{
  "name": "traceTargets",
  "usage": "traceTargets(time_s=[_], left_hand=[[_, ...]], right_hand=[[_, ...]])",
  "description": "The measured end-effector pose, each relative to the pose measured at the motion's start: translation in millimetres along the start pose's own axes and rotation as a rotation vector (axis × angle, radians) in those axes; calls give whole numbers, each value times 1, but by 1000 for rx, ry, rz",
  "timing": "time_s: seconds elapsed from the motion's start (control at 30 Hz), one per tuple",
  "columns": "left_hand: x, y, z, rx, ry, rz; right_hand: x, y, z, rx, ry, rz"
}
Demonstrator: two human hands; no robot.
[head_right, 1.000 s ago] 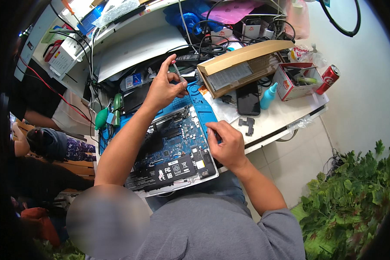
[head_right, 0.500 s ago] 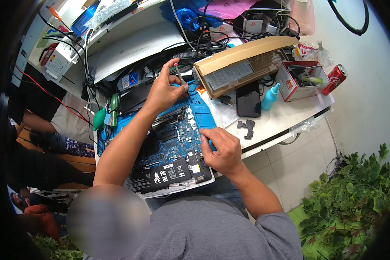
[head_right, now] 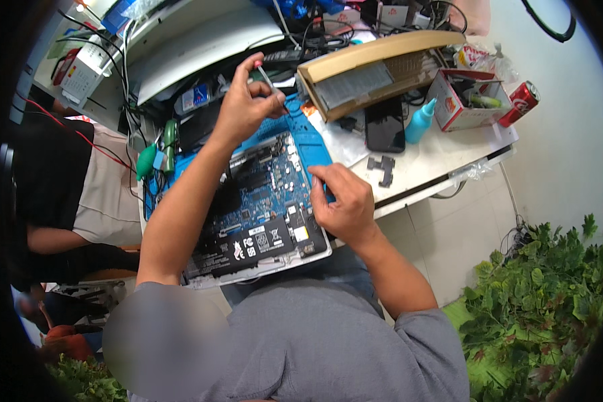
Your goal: The person receives a white laptop, places it on a blue mat, and removes the back cover to access internal components. They detach the battery connector, remove the battery, and use a screwdriver to unscrew and remove a small internal component.
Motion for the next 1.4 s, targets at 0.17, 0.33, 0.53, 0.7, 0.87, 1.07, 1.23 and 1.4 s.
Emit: traceTargets(time_s=[0.17,0.33,0.53,0.7,0.87,1.07,1.23,1.4], left_hand=[[-29,-30,-18,-37,-141,-23],[-59,-97,-32,-68,-201,-118],[-65,-174,-34,-125,-246,-230],[-61,-206,-25,-200,-291,-249],[-59,-217,-13,-201,-333,-298],[-62,-215,-9,-258,-256,-246],[-59,-214,-4,-263,-141,-194],[-58,-214,2,-261,-68,-153]], right_hand=[[-1,0,-1,54,90,85],[9,-5,-6,164,135,148],[33,-35,-4,219,-2,153],[49,-46,-2,200,32,154],[61,-49,4,276,-102,60],[62,-46,15,341,-149,-8],[57,-49,17,352,-167,-28],[55,-51,17,351,-162,-21]])
Point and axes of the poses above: each hand's wrist, its own y-axis towards the middle knuckle, its own z-axis out of the palm, x = y × z, the point moved 4 cm from there along y, towards the middle knuckle, and after that the axes turned 15 degrees about y, right-handed, at the moved point
